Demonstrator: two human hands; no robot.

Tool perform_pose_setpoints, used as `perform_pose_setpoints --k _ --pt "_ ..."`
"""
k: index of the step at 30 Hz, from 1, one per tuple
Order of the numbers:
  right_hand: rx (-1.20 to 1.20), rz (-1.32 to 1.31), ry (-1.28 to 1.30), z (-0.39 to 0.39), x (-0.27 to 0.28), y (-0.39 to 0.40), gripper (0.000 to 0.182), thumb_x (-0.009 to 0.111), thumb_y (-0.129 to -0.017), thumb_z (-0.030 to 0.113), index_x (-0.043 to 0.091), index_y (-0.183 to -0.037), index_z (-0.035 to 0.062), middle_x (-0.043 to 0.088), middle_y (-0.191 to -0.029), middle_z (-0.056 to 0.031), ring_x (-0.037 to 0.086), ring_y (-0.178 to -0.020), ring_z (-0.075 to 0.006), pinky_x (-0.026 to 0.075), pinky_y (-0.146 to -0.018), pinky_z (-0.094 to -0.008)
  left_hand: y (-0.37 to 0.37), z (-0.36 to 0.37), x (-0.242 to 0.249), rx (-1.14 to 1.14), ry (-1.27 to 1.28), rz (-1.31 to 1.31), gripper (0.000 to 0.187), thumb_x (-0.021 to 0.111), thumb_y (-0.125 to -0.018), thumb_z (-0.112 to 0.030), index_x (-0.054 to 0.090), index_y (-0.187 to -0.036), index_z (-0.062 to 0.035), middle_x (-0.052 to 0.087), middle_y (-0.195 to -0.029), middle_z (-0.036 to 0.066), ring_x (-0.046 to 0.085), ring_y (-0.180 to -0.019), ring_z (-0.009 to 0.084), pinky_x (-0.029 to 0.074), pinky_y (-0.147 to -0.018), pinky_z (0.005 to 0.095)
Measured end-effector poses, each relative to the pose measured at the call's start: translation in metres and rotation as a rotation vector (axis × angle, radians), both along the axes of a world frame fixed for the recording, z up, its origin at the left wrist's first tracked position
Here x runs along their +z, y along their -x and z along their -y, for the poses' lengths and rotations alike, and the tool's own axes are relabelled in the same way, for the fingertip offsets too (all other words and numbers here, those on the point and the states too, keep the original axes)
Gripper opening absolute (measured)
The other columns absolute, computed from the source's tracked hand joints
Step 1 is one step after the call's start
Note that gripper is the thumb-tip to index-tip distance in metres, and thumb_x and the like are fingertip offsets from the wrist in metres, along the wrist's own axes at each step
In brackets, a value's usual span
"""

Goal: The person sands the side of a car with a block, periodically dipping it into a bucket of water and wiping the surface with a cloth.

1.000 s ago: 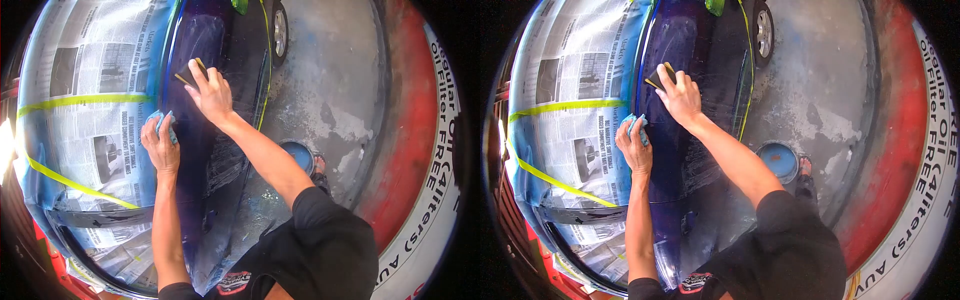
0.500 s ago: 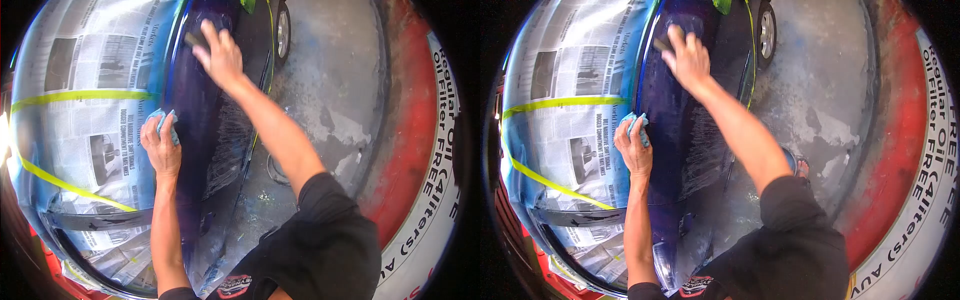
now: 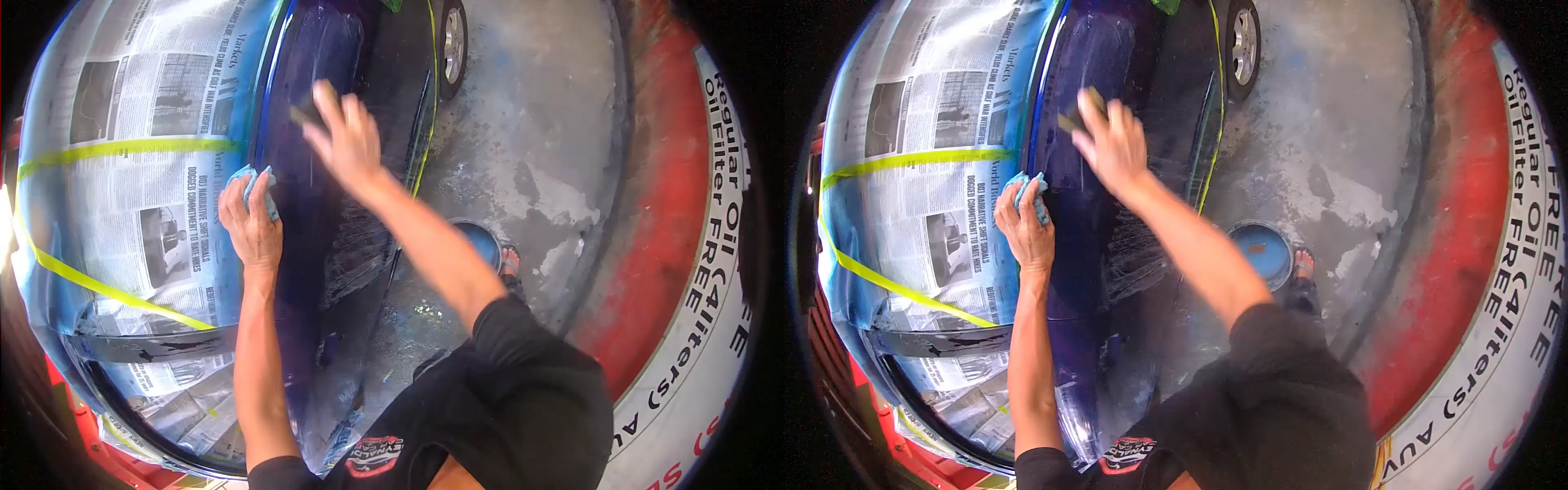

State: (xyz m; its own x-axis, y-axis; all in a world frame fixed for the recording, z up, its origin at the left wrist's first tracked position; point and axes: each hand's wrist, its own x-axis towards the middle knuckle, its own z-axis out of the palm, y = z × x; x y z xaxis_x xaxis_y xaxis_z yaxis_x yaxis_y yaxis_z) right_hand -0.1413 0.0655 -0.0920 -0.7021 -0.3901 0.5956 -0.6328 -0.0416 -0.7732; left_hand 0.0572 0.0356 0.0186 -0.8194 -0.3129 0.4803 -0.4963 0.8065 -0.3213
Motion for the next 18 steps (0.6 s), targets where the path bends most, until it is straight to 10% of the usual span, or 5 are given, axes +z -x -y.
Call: perform_pose_setpoints --k 4,10,18 --pt "-0.111 0.132 -0.051 0.054 0.026 0.066 0.074 0.083 -0.09 0.034 0.048 -0.153 0.0173 0.063 -0.107 -0.0199 0.068 -0.096 -0.0395 0.055 -0.08 -0.051 0.002 0.0 -0.001 0.009 0.003 0.015 0.055 0.076 -0.086 0.003 0.066 -0.137 -0.0165 0.06 -0.137 0.011 0.056 -0.134 0.0343 0.041 -0.114 0.0507" --pt "0.061 0.072 0.003 -0.022 -0.018 -0.047 0.087 0.089 -0.083 0.028 0.05 -0.159 0.0122 0.062 -0.11 -0.0171 0.067 -0.096 -0.0398 0.058 -0.087 -0.048 0.0 0.003 -0.002 0.016 0.029 0.016 0.059 0.076 -0.084 0.005 0.066 -0.138 -0.0167 0.06 -0.137 0.011 0.056 -0.134 0.0343 0.041 -0.114 0.0504" --pt "-0.164 0.203 -0.009 0.072 0.023 0.097 0.076 0.081 -0.091 0.033 0.045 -0.156 0.0168 0.064 -0.112 -0.0267 0.068 -0.1 -0.0473 0.057 -0.083 -0.0547 0.0 0.001 0.0 0.01 0.0 0.012 0.058 0.076 -0.085 0.004 0.065 -0.138 -0.0171 0.059 -0.138 0.011 0.055 -0.134 0.0344 0.04 -0.114 0.0518"
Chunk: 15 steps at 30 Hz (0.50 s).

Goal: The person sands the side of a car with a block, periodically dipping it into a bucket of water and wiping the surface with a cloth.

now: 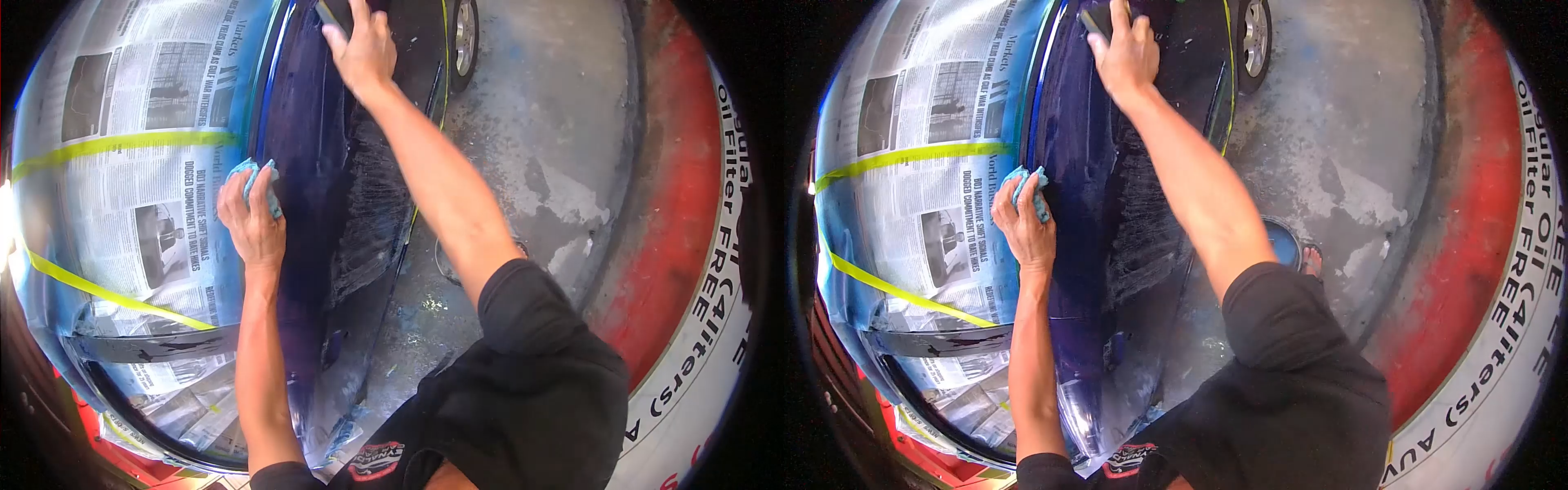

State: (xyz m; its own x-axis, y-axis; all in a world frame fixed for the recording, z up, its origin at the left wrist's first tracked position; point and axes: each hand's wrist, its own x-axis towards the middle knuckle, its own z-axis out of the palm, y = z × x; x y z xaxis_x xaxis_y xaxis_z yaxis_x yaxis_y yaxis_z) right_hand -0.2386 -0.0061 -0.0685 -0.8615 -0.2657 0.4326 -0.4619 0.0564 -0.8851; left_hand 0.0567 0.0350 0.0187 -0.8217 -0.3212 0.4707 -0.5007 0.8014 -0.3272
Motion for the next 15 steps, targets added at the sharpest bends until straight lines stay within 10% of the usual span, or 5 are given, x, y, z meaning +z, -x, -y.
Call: perform_pose_setpoints --k 5,11,15 --pt "0.14 -0.108 0.112 -0.073 -0.055 -0.118 0.086 0.086 -0.086 0.029 0.047 -0.161 0.0116 0.063 -0.115 -0.0214 0.068 -0.101 -0.0419 0.057 -0.087 -0.0501 0.002 0.0 -0.001 -0.001 0.024 -0.003 0.055 0.077 -0.087 0.003 0.066 -0.137 -0.0167 0.059 -0.137 0.011 0.056 -0.133 0.0342 0.042 -0.112 0.051" --pt "0.101 0.022 0.053 -0.013 -0.034 0.008 0.077 0.08 -0.092 0.037 0.045 -0.158 0.0165 0.06 -0.109 -0.0224 0.065 -0.101 -0.0444 0.055 -0.084 -0.0544 0.006 0.004 0.0 -0.006 0.026 0.007 0.054 0.077 -0.087 0.002 0.066 -0.137 -0.016 0.06 -0.137 0.012 0.056 -0.133 0.0346 0.042 -0.112 0.0514" --pt "0.088 0.102 0.118 -0.04 -0.038 -0.052 0.08 0.081 -0.091 0.033 0.045 -0.16 0.0149 0.06 -0.111 -0.0239 0.065 -0.101 -0.046 0.055 -0.085 -0.0537 0.006 0.003 -0.002 -0.008 0.043 0.001 0.053 0.076 -0.087 0.002 0.066 -0.136 -0.0156 0.06 -0.137 0.012 0.056 -0.133 0.0347 0.042 -0.113 0.051"
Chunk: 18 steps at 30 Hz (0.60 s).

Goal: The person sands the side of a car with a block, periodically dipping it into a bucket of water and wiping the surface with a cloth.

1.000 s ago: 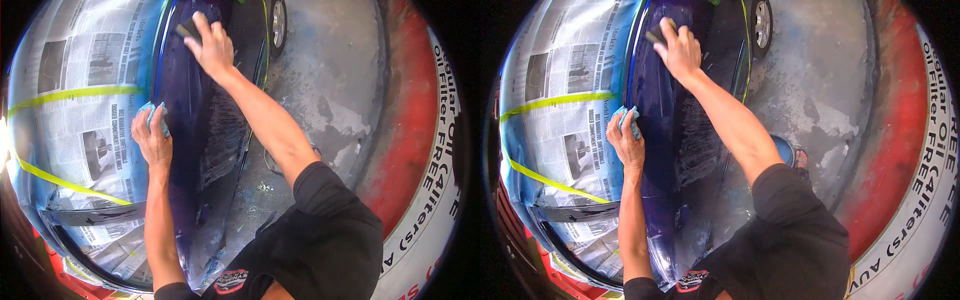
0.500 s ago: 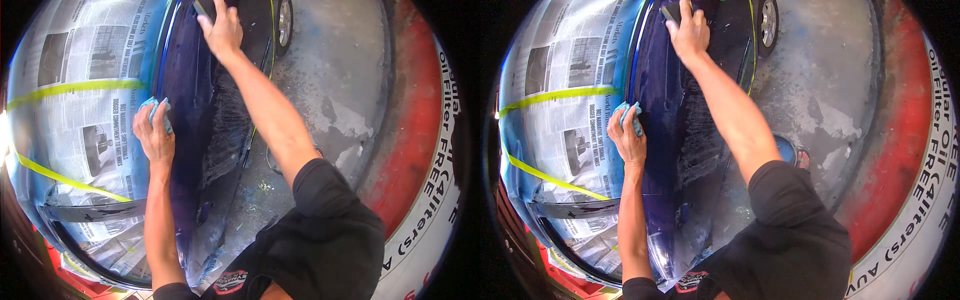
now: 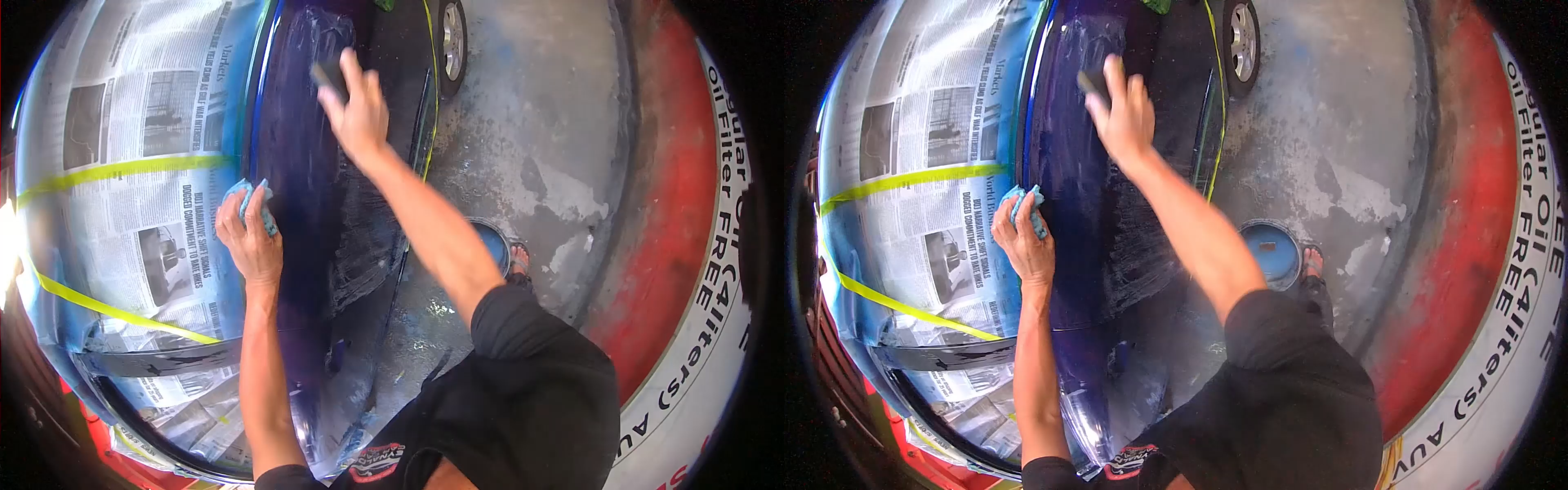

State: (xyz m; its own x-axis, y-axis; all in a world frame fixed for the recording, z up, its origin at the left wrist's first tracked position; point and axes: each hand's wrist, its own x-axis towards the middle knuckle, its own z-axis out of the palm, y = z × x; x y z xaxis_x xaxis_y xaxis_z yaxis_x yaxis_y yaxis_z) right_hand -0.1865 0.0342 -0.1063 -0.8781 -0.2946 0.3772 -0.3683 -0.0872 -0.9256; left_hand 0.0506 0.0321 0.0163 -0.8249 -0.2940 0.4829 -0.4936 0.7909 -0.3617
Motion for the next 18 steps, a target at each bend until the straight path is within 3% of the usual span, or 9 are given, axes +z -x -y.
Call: perform_pose_setpoints --k 3,5,9,13,15,18 --pt "0.078 -0.14 0.09 -0.049 -0.027 -0.076 0.083 0.082 -0.09 0.034 0.047 -0.161 0.01 0.062 -0.119 -0.0233 0.066 -0.1 -0.0432 0.056 -0.088 -0.0514 -0.003 -0.004 0.003 0.016 -0.006 0.005 0.056 0.075 -0.085 0.004 0.066 -0.136 -0.016 0.06 -0.137 0.011 0.056 -0.133 0.0341 0.042 -0.114 0.0521" --pt "0.103 -0.119 0.046 -0.035 -0.042 -0.054 0.083 0.081 -0.091 0.035 0.046 -0.162 0.0112 0.062 -0.119 -0.0241 0.066 -0.1 -0.0438 0.056 -0.086 -0.0516 -0.005 -0.002 0.0 0.016 -0.019 0.002 0.06 0.073 -0.082 0.007 0.066 -0.136 -0.0171 0.059 -0.136 0.01 0.056 -0.134 0.0329 0.041 -0.116 0.0546" --pt "-0.02 -0.031 -0.025 0.019 -0.003 0.055 0.072 0.08 -0.092 0.033 0.05 -0.154 0.013 0.062 -0.105 -0.023 0.066 -0.097 -0.0447 0.055 -0.081 -0.055 -0.003 0.0 -0.001 0.012 -0.006 0.007 0.058 0.074 -0.084 0.005 0.066 -0.137 -0.0168 0.059 -0.137 0.01 0.056 -0.134 0.0331 0.041 -0.116 0.0548" --pt "-0.032 0.073 0.029 -0.003 -0.01 -0.006 0.079 0.081 -0.09 0.032 0.047 -0.158 0.0105 0.062 -0.11 -0.0245 0.067 -0.101 -0.0457 0.057 -0.083 -0.0546 -0.004 -0.002 -0.001 0.022 0.007 0.018 0.055 0.075 -0.086 0.003 0.066 -0.137 -0.0167 0.06 -0.137 0.01 0.056 -0.134 0.0336 0.042 -0.116 0.055" --pt "0.043 -0.046 0.104 -0.03 -0.043 -0.062 0.085 0.082 -0.089 0.034 0.044 -0.163 0.0129 0.061 -0.115 -0.0233 0.066 -0.101 -0.0439 0.057 -0.084 -0.052 -0.005 -0.002 -0.001 0.024 0.01 0.024 0.054 0.075 -0.086 0.002 0.066 -0.137 -0.0164 0.06 -0.137 0.011 0.056 -0.134 0.034 0.042 -0.115 0.0551" --pt "0.045 -0.026 0.127 -0.025 -0.051 -0.045 0.085 0.083 -0.088 0.035 0.046 -0.161 0.0137 0.062 -0.114 -0.0239 0.067 -0.103 -0.0451 0.056 -0.087 -0.0539 -0.002 0.002 -0.001 0.011 0.017 0.018 0.054 0.075 -0.087 0.002 0.066 -0.137 -0.0159 0.06 -0.137 0.011 0.056 -0.133 0.0346 0.042 -0.115 0.055"
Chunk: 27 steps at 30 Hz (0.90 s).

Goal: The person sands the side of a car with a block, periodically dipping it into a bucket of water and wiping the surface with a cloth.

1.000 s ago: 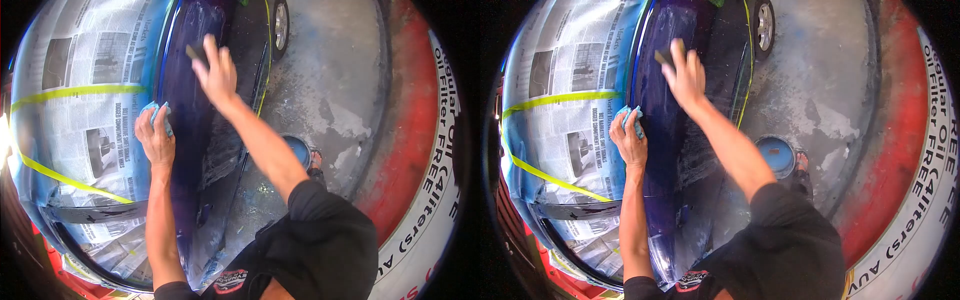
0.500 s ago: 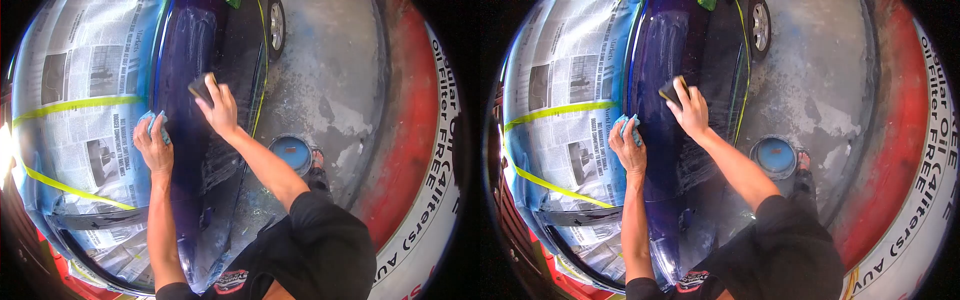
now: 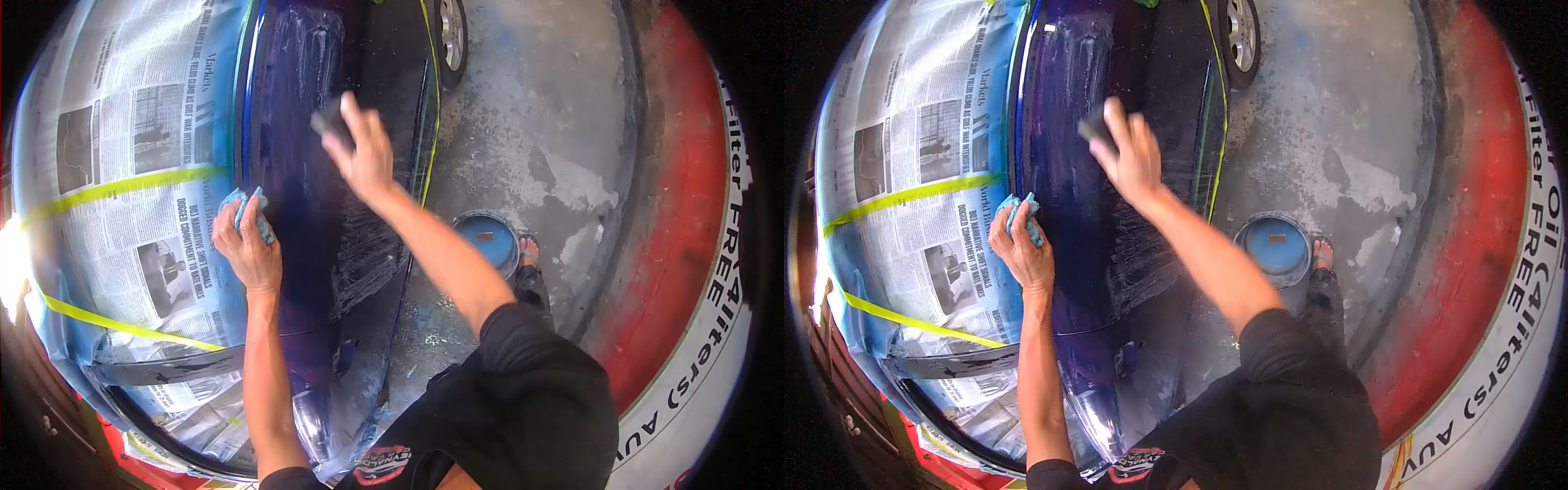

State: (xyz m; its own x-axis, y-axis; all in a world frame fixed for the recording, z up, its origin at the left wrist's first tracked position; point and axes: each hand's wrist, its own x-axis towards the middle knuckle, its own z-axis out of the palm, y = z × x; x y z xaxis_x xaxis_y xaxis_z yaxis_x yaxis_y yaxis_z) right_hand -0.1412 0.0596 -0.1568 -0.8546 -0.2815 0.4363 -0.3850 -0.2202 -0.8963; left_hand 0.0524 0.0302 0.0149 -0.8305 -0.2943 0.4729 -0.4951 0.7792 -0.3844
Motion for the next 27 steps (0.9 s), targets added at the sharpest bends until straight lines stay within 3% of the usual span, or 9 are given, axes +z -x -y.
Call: perform_pose_setpoints --k 3,5,6,11,12,17,20,25,27 --pt "-0.089 0.124 -0.138 0.054 0.033 0.118 0.077 0.081 -0.089 0.033 0.049 -0.157 0.0149 0.062 -0.114 -0.0266 0.066 -0.105 -0.0485 0.054 -0.09 -0.0568 0.0 -0.002 -0.002 -0.004 -0.004 0.007 0.054 0.075 -0.086 0.003 0.066 -0.137 -0.0146 0.06 -0.136 0.012 0.056 -0.133 0.0354 0.042 -0.114 0.0539" --pt "-0.121 0.271 -0.21 0.067 0.053 0.14 0.064 0.073 -0.099 0.03 0.048 -0.156 0.0146 0.064 -0.12 -0.026 0.067 -0.11 -0.0448 0.055 -0.091 -0.0539 0.0 -0.005 0.003 -0.011 -0.008 0.018 0.053 0.075 -0.086 0.005 0.066 -0.136 -0.0129 0.061 -0.136 0.014 0.057 -0.131 0.0359 0.041 -0.112 0.0517" --pt "-0.081 0.215 -0.2 0.063 0.044 0.13 0.073 0.08 -0.091 0.032 0.049 -0.154 0.0149 0.062 -0.115 -0.0276 0.065 -0.105 -0.0495 0.054 -0.089 -0.057 -0.001 -0.004 0.006 -0.013 -0.004 0.023 0.052 0.075 -0.087 0.005 0.066 -0.135 -0.0128 0.061 -0.135 0.014 0.057 -0.131 0.0358 0.042 -0.112 0.0516" --pt "0.0 -0.048 0.028 -0.019 -0.001 -0.049 0.083 0.082 -0.09 0.034 0.047 -0.161 0.0081 0.062 -0.12 -0.0238 0.066 -0.098 -0.0429 0.055 -0.084 -0.0519 0.0 -0.003 0.002 -0.014 0.013 0.021 0.05 0.075 -0.089 0.004 0.067 -0.135 -0.0129 0.062 -0.134 0.014 0.057 -0.13 0.0358 0.042 -0.111 0.0513" --pt "-0.007 -0.072 0.027 -0.018 0.0 -0.042 0.083 0.082 -0.09 0.034 0.046 -0.161 0.0086 0.062 -0.12 -0.0242 0.066 -0.099 -0.0439 0.055 -0.085 -0.0526 0.001 -0.003 0.004 -0.018 0.013 0.015 0.05 0.075 -0.089 0.004 0.067 -0.135 -0.0129 0.062 -0.135 0.014 0.057 -0.13 0.0358 0.042 -0.111 0.0513" --pt "-0.107 0.201 -0.21 0.063 0.038 0.144 0.074 0.077 -0.092 0.033 0.047 -0.155 0.0117 0.061 -0.115 -0.0277 0.066 -0.102 -0.0495 0.055 -0.086 -0.0576 -0.001 -0.002 0.001 -0.02 0.001 0.017 0.05 0.075 -0.088 0.005 0.066 -0.135 -0.0131 0.062 -0.135 0.014 0.057 -0.13 0.0359 0.042 -0.111 0.0512" --pt "-0.123 0.141 -0.124 0.057 0.041 0.119 0.068 0.076 -0.093 0.033 0.049 -0.152 0.0122 0.061 -0.113 -0.028 0.065 -0.1 -0.0497 0.054 -0.085 -0.0577 0.001 -0.003 0.002 -0.027 0.002 0.018 0.051 0.075 -0.088 0.005 0.067 -0.135 -0.0129 0.062 -0.134 0.015 0.057 -0.13 0.0361 0.042 -0.112 0.0509" --pt "0.059 -0.092 -0.017 -0.043 -0.003 -0.083 0.078 0.076 -0.094 0.038 0.044 -0.161 0.0114 0.06 -0.117 -0.0257 0.064 -0.099 -0.0444 0.053 -0.083 -0.054 -0.002 -0.005 0.004 -0.012 0.003 0.029 0.051 0.075 -0.088 0.005 0.067 -0.135 -0.0123 0.062 -0.134 0.015 0.057 -0.131 0.0365 0.042 -0.112 0.051" --pt "0.081 -0.053 -0.108 -0.028 0.012 -0.038 0.078 0.077 -0.094 0.037 0.045 -0.16 0.0119 0.06 -0.118 -0.0251 0.064 -0.101 -0.0443 0.053 -0.084 -0.055 0.005 -0.001 0.0 -0.023 0.007 0.012 0.051 0.075 -0.088 0.005 0.067 -0.135 -0.0121 0.062 -0.135 0.015 0.057 -0.131 0.0364 0.042 -0.112 0.0511"
